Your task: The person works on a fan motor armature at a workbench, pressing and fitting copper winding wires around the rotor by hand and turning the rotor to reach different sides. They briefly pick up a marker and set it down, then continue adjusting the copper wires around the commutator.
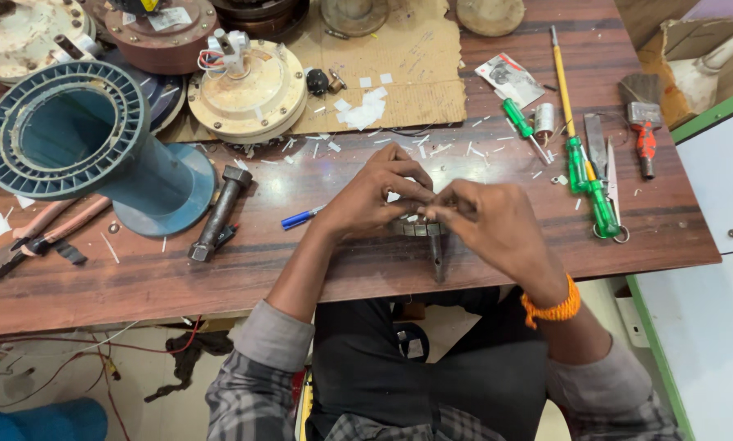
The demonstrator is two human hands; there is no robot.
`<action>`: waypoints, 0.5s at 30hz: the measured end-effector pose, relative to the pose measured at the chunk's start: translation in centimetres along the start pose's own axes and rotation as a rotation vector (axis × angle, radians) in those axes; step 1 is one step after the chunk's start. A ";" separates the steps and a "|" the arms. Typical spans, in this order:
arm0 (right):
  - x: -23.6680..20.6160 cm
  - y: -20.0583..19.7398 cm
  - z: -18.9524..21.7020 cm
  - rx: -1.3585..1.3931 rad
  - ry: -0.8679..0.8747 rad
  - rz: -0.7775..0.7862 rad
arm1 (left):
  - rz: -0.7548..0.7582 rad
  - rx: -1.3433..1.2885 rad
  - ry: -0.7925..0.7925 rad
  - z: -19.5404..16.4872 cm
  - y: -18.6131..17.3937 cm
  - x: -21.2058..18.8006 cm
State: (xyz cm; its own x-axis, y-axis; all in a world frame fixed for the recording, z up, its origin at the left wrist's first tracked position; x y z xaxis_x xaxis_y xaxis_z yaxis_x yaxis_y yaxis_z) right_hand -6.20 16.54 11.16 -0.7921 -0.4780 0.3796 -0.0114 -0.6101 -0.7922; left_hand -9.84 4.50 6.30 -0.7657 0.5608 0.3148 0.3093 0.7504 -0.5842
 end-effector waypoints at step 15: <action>-4.5 2.0 1.6 -0.002 0.124 -0.142 | 0.092 -0.201 -0.040 0.1 0.2 -0.1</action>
State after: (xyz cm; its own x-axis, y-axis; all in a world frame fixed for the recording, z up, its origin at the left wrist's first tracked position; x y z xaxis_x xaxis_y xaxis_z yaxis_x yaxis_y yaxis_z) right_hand -1.62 16.47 8.67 -0.8517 -0.3053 0.4259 -0.1296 -0.6647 -0.7358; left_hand -9.78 4.55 6.11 -0.7497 0.6187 0.2349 0.4818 0.7535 -0.4473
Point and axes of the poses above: each hand's wrist, its own x-axis towards the middle knuckle, its own y-axis out of the palm, z = x × y, the point moved 10 cm from there along x, towards the middle knuckle, and after that the axes turned 11 degrees about -y, right-handed, at the moved point
